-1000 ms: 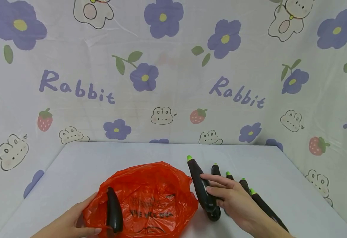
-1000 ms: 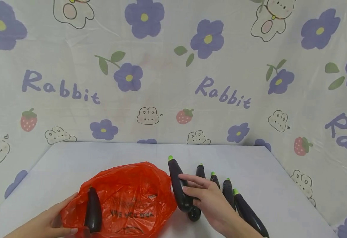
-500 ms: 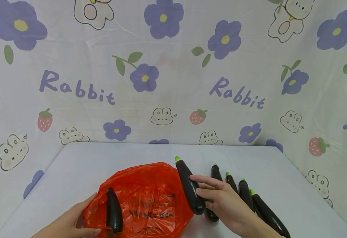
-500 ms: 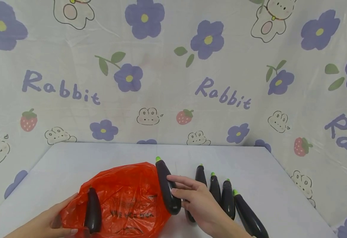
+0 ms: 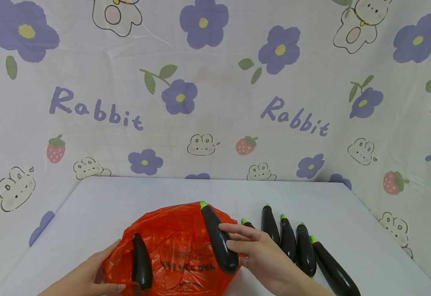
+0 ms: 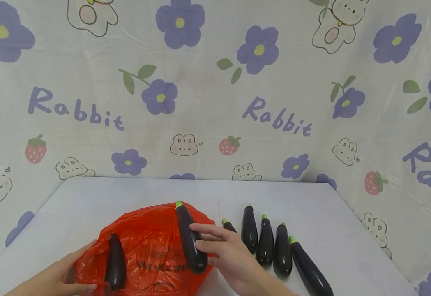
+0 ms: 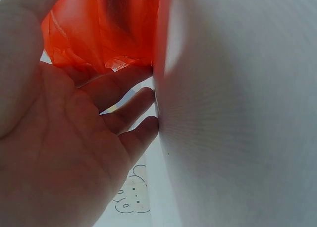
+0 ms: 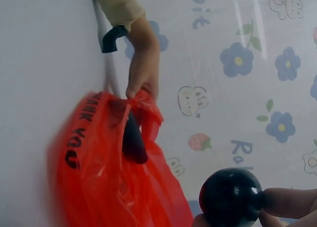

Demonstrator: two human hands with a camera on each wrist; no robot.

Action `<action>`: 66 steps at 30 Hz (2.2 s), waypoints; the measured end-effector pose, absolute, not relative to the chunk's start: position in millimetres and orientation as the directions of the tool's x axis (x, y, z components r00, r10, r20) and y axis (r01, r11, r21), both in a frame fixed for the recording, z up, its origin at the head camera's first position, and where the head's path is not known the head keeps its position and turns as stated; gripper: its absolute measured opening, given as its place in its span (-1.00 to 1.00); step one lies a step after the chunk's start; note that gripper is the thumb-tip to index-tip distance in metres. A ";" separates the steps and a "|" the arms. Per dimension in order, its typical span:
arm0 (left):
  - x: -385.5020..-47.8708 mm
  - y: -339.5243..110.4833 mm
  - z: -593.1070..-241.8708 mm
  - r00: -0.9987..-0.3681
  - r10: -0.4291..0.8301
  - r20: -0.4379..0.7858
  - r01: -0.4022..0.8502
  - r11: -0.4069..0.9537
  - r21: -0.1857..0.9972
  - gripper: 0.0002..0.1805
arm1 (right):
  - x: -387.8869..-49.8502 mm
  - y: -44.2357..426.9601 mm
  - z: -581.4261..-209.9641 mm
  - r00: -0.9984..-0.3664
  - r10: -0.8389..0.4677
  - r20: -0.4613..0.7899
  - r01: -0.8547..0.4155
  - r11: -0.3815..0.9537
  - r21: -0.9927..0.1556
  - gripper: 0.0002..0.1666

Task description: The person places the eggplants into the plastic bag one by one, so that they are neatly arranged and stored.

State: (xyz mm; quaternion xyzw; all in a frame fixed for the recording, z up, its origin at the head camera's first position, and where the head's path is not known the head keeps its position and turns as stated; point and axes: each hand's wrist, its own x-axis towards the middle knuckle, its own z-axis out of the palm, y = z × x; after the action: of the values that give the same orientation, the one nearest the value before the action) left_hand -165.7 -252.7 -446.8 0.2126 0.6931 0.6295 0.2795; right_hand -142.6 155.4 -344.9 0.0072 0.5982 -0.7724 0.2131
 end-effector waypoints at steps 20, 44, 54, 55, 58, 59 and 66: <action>-166.3 -251.6 -446.3 -0.734 0.673 -0.096 -0.045 0.094 0.995 -0.09 | -143.8 99.8 -379.1 -0.849 -0.380 -0.367 0.455 -0.171 -0.874 -0.57; -170.0 -251.1 -447.3 -0.711 0.702 -0.053 0.034 0.109 0.993 -0.12 | -172.7 40.0 -423.5 -0.891 -0.347 -0.293 0.271 0.114 -0.956 -0.56; -166.3 -253.3 -446.1 -0.734 0.671 -0.105 0.000 0.154 0.988 -0.11 | -173.9 33.3 -428.8 -0.884 -0.366 -0.292 0.224 0.217 -0.950 -0.46; -166.4 -253.6 -446.2 -0.733 0.673 -0.100 0.007 0.154 0.988 -0.11 | -173.7 33.3 -429.1 -0.884 -0.370 -0.285 0.212 0.226 -0.951 -0.46; -166.5 -253.4 -446.4 -0.725 0.684 -0.084 0.017 0.140 0.990 -0.12 | -172.9 34.7 -429.6 -0.879 -0.391 -0.273 0.188 0.243 -0.952 -0.44; -166.6 -253.2 -446.4 -0.723 0.686 -0.076 0.023 0.133 0.991 -0.13 | -172.8 35.1 -429.8 -0.877 -0.399 -0.268 0.180 0.245 -0.953 -0.43; -164.2 -251.5 -444.4 -0.729 0.676 -0.112 -0.029 0.132 0.991 -0.15 | -168.6 37.4 -429.1 -0.868 -0.419 -0.267 0.178 0.241 -0.954 -0.38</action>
State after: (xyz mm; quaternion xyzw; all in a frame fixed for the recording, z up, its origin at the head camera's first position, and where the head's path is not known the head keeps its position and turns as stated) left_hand -164.2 -251.5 -444.4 0.2321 0.6960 0.6164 0.2859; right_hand -168.6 37.4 -429.1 -0.0805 0.7490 -0.6107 0.2440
